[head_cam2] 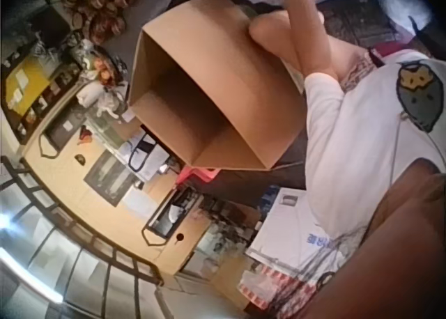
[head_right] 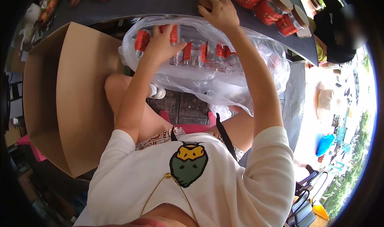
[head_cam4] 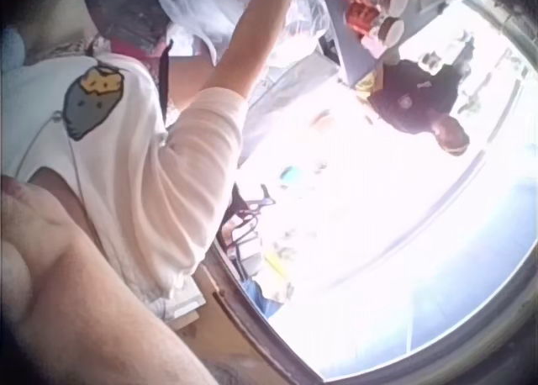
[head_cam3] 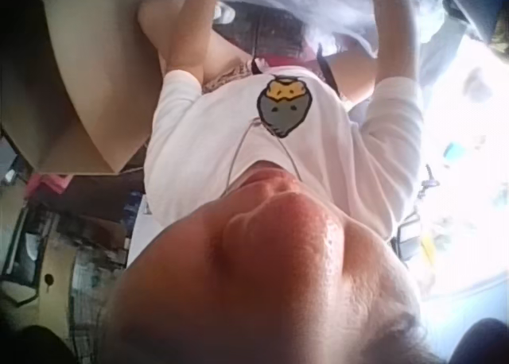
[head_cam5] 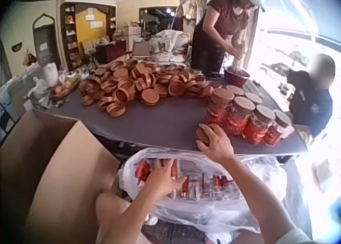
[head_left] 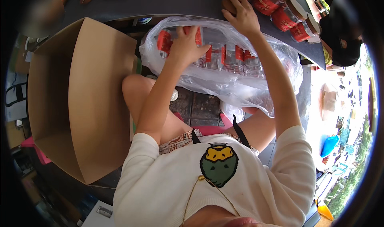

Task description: The person sits on a stool and repeatedly takes clear jars with red labels from a plastic bag, picks up brown lids from a table, and screws the lids onto the jars. The person places the sealed jars on the table next to other completed jars.

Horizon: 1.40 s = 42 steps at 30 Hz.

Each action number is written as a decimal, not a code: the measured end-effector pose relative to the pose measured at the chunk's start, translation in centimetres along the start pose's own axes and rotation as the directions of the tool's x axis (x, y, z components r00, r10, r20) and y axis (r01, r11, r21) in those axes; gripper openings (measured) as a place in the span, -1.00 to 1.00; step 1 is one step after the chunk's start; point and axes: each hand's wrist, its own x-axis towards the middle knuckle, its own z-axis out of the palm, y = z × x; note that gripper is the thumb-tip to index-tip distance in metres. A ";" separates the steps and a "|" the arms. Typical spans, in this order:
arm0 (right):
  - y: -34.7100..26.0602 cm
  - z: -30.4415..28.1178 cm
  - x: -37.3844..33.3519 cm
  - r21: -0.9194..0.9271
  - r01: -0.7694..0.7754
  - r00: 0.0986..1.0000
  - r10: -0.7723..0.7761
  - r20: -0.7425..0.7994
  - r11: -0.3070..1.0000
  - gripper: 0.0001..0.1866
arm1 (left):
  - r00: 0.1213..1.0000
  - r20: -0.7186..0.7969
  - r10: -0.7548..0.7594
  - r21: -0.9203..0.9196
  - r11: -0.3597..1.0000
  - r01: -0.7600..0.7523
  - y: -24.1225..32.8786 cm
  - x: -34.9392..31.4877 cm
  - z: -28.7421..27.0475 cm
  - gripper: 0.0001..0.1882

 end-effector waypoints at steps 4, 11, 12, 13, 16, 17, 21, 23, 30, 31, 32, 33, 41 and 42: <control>-0.2 -0.9 -0.1 0.073 0.019 0.999 -0.017 -0.038 0.997 -0.47 | 0.993 0.083 0.082 -0.501 0.865 -0.030 -0.5 1.4 0.7 -0.05; -8.5 -7.3 -5.3 0.889 -0.130 0.935 0.353 -0.038 0.438 -0.28 | 0.968 0.173 0.182 -0.882 -0.408 0.234 2.7 -0.8 -3.0 -0.54; -9.2 -6.9 -6.4 0.831 -0.113 0.936 0.338 -0.094 0.544 -0.21 | 0.985 0.102 0.143 -0.906 -0.395 0.151 3.3 -0.9 -2.5 -0.53; -9.9 -7.0 -6.9 0.727 -0.099 0.948 0.287 -0.140 0.679 -0.20 | 0.994 0.029 0.102 -0.923 -0.379 0.066 3.7 -0.9 -2.0 -0.52; -11.1 -6.6 -6.8 0.769 -0.137 0.949 0.306 -0.081 0.625 -0.19 | 0.996 -0.090 -0.015 -0.913 -0.397 -0.088 4.5 -1.8 -1.0 -0.55; -11.1 -6.3 -6.6 0.839 -0.159 0.943 0.333 -0.027 0.520 -0.19 | 0.993 -0.109 -0.042 -0.897 -0.427 -0.116 4.6 -2.1 -1.2 -0.55; -10.6 -6.6 -6.1 0.893 -0.049 0.946 0.307 -0.102 0.447 -0.24 | 0.980 -0.201 -0.001 -0.907 -0.377 -0.187 4.3 -2.6 -1.5 -0.57; -9.9 -7.7 -5.3 0.938 -0.134 0.937 0.348 0.015 0.319 -0.31 | 0.965 -0.223 0.138 -0.966 -0.161 -0.200 3.4 -2.5 -2.2 -0.49; -9.9 -9.1 -3.4 0.922 -0.287 0.916 0.358 0.183 0.262 -0.40 | 0.852 -0.424 0.307 -0.818 0.274 -0.505 2.7 -2.1 -3.4 -0.34; -10.2 -8.4 -3.4 0.933 -0.172 0.927 0.373 0.044 0.316 -0.37 | 0.911 -0.325 0.255 -0.915 0.161 -0.371 2.7 -2.2 -3.1 -0.37; -9.8 -8.3 -3.5 0.894 -0.130 0.951 0.310 -0.010 0.428 -0.36 | 0.953 -0.210 0.218 -0.974 0.036 -0.223 3.2 -2.5 -3.2 -0.40; -9.1 -8.4 -3.5 0.843 -0.080 0.969 0.238 -0.058 0.532 -0.35 | 0.976 -0.089 0.196 -0.993 -0.096 -0.072 3.5 -2.8 -3.3 -0.43; -8.1 -11.9 -1.7 0.554 0.548 0.799 -0.588 -0.125 0.627 -0.50 | 0.764 0.516 0.387 -0.756 -0.212 0.619 1.2 -1.9 -2.6 -0.53; -7.6 -12.1 -1.5 0.546 0.595 0.749 -0.653 -0.111 0.590 -0.52 | 0.756 0.518 0.401 -0.737 -0.238 0.632 1.4 -2.0 -2.6 -0.54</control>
